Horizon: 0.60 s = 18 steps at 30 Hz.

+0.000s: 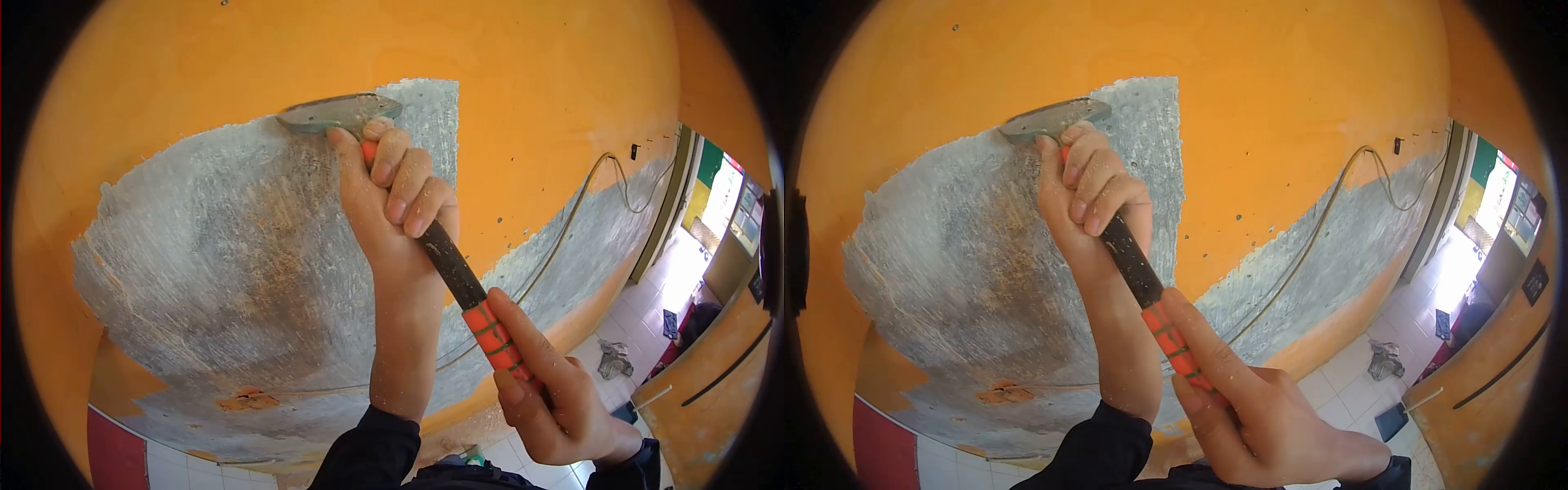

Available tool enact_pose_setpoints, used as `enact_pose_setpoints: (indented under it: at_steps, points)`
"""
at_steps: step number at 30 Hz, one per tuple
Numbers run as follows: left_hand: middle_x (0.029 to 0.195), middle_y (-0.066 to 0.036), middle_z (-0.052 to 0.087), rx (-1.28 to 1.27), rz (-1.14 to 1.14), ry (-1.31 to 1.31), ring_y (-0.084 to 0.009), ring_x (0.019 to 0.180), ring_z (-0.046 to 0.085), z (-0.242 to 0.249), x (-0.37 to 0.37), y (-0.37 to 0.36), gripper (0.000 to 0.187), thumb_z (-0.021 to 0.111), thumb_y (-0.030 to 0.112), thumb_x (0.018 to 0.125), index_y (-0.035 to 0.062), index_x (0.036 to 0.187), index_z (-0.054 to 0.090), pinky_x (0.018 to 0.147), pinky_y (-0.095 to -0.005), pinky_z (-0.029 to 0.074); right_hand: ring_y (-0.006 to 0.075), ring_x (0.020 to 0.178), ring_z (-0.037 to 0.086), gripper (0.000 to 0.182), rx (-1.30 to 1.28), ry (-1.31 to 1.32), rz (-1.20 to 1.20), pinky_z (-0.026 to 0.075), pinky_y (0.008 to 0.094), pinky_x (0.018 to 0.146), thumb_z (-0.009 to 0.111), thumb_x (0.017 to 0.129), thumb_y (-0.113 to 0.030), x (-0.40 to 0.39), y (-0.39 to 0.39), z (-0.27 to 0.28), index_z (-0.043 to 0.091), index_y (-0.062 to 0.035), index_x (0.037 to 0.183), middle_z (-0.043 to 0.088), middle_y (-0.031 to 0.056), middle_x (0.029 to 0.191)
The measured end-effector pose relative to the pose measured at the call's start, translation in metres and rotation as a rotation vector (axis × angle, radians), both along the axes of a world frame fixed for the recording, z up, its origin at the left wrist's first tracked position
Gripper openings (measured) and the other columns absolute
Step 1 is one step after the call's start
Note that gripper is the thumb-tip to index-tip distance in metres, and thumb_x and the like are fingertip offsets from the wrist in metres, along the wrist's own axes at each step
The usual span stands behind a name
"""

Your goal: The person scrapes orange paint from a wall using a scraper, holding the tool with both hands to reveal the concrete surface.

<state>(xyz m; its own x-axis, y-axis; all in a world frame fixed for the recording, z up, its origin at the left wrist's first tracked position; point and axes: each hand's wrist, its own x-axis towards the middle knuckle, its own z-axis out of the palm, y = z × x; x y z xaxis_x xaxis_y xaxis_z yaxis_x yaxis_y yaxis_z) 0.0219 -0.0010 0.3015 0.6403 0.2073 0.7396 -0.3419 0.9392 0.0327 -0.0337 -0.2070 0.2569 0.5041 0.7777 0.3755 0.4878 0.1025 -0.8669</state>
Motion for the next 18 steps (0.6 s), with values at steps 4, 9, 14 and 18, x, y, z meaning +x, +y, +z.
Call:
enact_pose_setpoints:
  at_steps: [4, 9, 14, 18]
  points:
    - [0.062, 0.003, 0.036, 0.027, 0.017, -0.015, -0.0053, 0.037, 0.032, -0.003, 0.002, 0.006, 0.042, 0.033, 0.046, 0.100, 0.0091, 0.090, 0.049, 0.026, -0.0190, 0.031, 0.0061, 0.056, 0.048, 0.060, 0.046, -0.114, 0.044, 0.040, 0.0211, 0.054, 0.042, 0.092, -0.004, 0.008, 0.002, -0.012, 0.017, 0.0040, 0.146, 0.052, 0.0018, 0.068]
    - [0.062, 0.003, 0.036, 0.017, 0.003, 0.003, -0.0051, 0.037, 0.031, -0.002, -0.002, 0.002, 0.043, 0.033, 0.047, 0.100, 0.0085, 0.091, 0.049, 0.027, -0.0189, 0.031, 0.0066, 0.056, 0.048, 0.060, -0.023, -0.022, -0.012, 0.040, 0.0216, 0.054, 0.044, 0.093, -0.004, -0.001, -0.001, -0.003, 0.018, 0.0039, 0.146, 0.054, 0.0025, 0.069]
    - [0.062, 0.003, 0.036, 0.034, 0.041, -0.049, -0.0052, 0.037, 0.031, -0.006, 0.001, 0.008, 0.043, 0.033, 0.047, 0.100, 0.0082, 0.091, 0.049, 0.027, -0.0190, 0.031, 0.0065, 0.057, 0.048, 0.059, -0.045, -0.086, 0.008, 0.040, 0.0217, 0.054, 0.043, 0.093, -0.005, 0.006, 0.005, -0.010, 0.018, 0.0034, 0.147, 0.054, 0.0023, 0.069]
    - [0.062, 0.003, 0.037, 0.001, 0.032, 0.006, -0.0050, 0.037, 0.033, -0.005, -0.007, 0.004, 0.043, 0.032, 0.047, 0.100, 0.0085, 0.090, 0.048, 0.027, -0.0195, 0.032, 0.0064, 0.058, 0.049, 0.060, 0.028, -0.038, 0.053, 0.040, 0.0213, 0.055, 0.043, 0.093, -0.003, -0.001, 0.002, -0.008, 0.017, 0.0034, 0.147, 0.055, 0.0036, 0.069]
